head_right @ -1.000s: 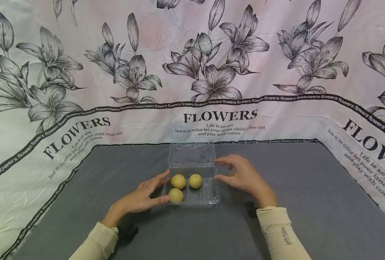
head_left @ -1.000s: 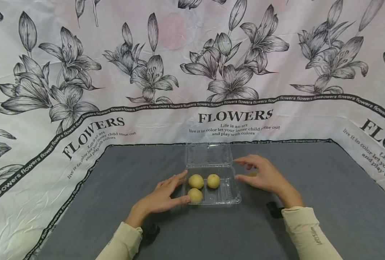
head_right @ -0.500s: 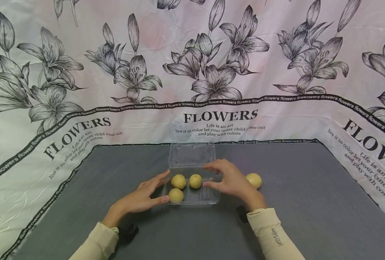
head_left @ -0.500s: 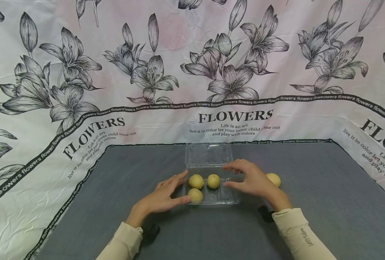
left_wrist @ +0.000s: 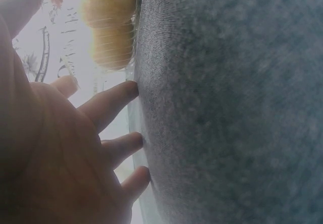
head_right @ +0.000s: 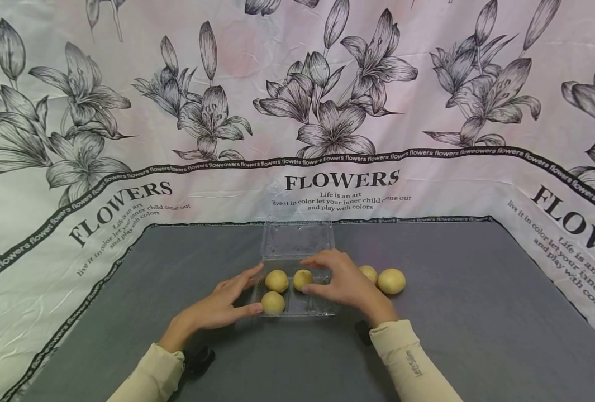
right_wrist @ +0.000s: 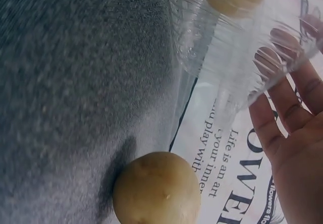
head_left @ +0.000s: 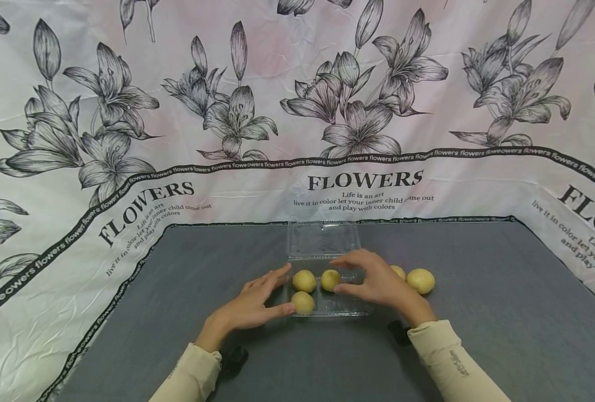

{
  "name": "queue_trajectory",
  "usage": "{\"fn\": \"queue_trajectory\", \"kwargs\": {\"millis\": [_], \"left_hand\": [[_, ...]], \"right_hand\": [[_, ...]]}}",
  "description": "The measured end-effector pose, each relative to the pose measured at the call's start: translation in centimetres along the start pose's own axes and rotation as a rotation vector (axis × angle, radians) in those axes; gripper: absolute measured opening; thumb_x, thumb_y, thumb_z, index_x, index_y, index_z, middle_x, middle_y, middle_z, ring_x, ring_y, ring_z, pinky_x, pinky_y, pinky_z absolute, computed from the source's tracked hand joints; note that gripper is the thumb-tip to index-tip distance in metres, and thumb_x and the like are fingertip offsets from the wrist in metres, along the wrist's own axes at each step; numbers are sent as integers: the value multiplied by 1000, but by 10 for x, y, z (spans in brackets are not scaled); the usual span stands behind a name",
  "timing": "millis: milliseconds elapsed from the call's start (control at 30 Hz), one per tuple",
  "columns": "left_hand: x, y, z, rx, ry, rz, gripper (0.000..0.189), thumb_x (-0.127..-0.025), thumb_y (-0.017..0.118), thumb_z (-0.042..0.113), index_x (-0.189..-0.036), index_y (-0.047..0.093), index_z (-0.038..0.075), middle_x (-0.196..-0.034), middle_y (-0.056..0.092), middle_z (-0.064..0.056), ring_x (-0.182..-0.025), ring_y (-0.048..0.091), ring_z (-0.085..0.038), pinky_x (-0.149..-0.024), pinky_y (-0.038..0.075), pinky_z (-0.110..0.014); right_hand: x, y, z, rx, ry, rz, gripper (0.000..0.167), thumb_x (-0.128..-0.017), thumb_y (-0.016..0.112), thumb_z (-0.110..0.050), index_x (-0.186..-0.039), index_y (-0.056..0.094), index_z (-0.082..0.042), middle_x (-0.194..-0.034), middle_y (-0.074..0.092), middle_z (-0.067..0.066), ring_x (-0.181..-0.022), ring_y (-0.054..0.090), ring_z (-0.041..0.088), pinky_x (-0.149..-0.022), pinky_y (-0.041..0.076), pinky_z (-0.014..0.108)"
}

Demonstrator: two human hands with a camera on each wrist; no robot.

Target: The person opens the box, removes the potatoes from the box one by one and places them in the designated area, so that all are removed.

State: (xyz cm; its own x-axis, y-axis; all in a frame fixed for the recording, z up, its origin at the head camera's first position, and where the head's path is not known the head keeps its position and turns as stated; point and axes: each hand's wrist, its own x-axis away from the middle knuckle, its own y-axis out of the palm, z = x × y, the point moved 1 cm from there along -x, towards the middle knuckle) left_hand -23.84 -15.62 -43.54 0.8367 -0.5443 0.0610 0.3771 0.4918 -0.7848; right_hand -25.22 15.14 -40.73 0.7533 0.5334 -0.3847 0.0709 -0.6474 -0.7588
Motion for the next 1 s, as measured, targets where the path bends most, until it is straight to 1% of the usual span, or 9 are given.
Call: {"fn": "queue_trajectory", "kwargs": {"millis": [100, 267, 367, 500, 700, 867, 1000], "left_hand": [[0, 0, -1, -1, -3, 4, 88, -97, 58, 62, -165, 12, 31, -163, 41, 0, -159, 14, -33, -122, 11, -66], [0, 1, -1, -7, -5, 6, 88, -96, 58, 64, -165, 12, 34, -163, 41, 1, -159, 15, -32, -123, 11, -65], [0, 1, -1, -9, -6, 3, 89, -96, 58, 65, -165, 12, 34, -162, 41, 1, -159, 15, -33, -122, 11, -65], [0, 0, -1, -10, -6, 1, 90, -95, 58, 66, -165, 11, 34, -163, 41, 1, -159, 15, -33, -122, 11, -65], [0, 0, -1, -10, -9, 1, 89, -95, 58, 65, -165, 10, 36, -163, 40, 4, -160, 13, -30, -123, 11, -63], [0, 1, -2, -4, -7, 5, 90, -95, 59, 64, -165, 11, 35, -162, 41, 4, -160, 15, -29, -123, 11, -63], [-1, 1, -2, -8, -7, 6, 90, -95, 59, 65, -165, 11, 35, -162, 41, 4, -160, 15, -29, -123, 11, -63]], "right_hand": [[-3, 4, 2, 24, -19, 0, 49, -82, 87, -24, -126, 71, -9, -119, 73, 6, -103, 67, 27, -92, 52, 50], [-5, 10, 4, 71, -35, 10, 47, -81, 88, -26, -123, 73, -11, -114, 74, 2, -100, 66, 24, -93, 46, 52], [-7, 13, 4, 97, -22, 10, 47, -80, 88, -27, -123, 73, -13, -109, 74, 0, -99, 65, 23, -91, 41, 50], [-8, 16, 4, 126, -2, 19, 47, -79, 89, -27, -121, 74, -14, -104, 73, 0, -96, 63, 22, -87, 34, 44], [-7, 18, 4, 182, 40, 39, 47, -77, 90, -30, -120, 74, -17, -107, 74, -2, -96, 62, 18, -84, 25, 41], [-7, 19, 5, 203, 67, 28, 50, -78, 90, -32, -123, 73, -17, -112, 75, -2, -98, 64, 19, -83, 24, 40], [-7, 20, 4, 210, 90, -1, 52, -79, 89, -35, -125, 72, -17, -112, 75, -2, -98, 65, 20, -82, 24, 39]]}}
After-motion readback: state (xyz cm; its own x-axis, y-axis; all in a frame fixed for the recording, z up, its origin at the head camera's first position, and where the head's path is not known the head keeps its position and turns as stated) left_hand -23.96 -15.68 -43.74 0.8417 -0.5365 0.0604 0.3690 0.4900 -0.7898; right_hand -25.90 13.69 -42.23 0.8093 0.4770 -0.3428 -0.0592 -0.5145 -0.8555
